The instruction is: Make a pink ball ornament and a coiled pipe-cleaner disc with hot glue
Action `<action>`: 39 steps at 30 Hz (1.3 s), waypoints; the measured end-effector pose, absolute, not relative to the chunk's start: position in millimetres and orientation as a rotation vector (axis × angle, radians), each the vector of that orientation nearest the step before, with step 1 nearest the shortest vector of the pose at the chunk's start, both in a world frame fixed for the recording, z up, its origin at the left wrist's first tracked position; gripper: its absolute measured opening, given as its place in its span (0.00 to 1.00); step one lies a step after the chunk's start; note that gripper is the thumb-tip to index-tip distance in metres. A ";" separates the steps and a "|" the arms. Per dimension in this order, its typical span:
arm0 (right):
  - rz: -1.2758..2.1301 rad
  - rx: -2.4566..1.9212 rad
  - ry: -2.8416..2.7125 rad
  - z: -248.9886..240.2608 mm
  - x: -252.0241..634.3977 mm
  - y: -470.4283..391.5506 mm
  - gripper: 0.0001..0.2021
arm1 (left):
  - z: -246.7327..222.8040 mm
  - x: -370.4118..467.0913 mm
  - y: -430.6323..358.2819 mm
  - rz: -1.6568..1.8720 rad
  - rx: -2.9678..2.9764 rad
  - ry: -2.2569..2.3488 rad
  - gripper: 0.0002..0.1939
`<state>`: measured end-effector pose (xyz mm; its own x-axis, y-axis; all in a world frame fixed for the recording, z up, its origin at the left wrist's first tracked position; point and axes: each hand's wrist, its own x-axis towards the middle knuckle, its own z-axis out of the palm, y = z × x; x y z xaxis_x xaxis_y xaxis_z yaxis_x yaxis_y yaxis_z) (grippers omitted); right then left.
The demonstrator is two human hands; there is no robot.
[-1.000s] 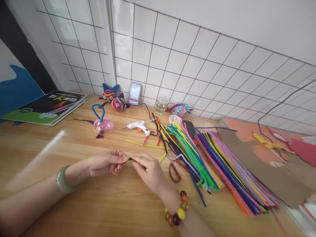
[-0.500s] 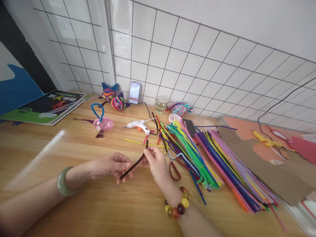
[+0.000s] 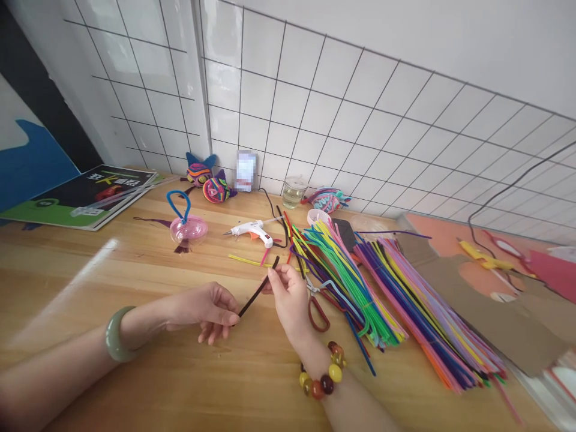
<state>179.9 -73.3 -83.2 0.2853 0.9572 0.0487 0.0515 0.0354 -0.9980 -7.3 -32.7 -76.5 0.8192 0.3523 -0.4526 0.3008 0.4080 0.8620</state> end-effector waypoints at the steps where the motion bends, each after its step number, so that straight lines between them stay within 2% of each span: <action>1: 0.939 -1.334 -1.040 -82.7 179.2 -73.5 0.13 | -77.8 -6.9 -33.7 0.027 1.194 0.647 0.13; 8: 0.811 -1.337 -1.206 -77.8 176.4 -78.1 0.10 | -77.3 -7.4 -35.5 -0.035 1.306 0.609 0.15; 13: 0.538 -1.358 -1.619 -78.2 174.8 -84.0 0.09 | -70.4 -9.3 -24.1 0.416 1.455 0.722 0.19; 19: 0.370 -1.337 -1.919 -80.6 172.2 -85.4 0.13 | -73.8 -11.8 -20.4 0.801 2.055 0.846 0.11; 24: 0.360 -1.360 -1.955 -82.2 170.5 -86.4 0.13 | -71.6 -13.5 -24.1 0.796 2.489 0.757 0.12; 33: 0.390 -1.376 -1.912 -82.5 167.2 -87.6 0.12 | -69.1 -11.0 -28.8 0.734 2.712 0.830 0.14; 39: 0.754 -1.444 -1.585 -86.1 155.3 -90.6 0.06 | -72.7 -9.7 -30.7 0.750 2.705 0.916 0.12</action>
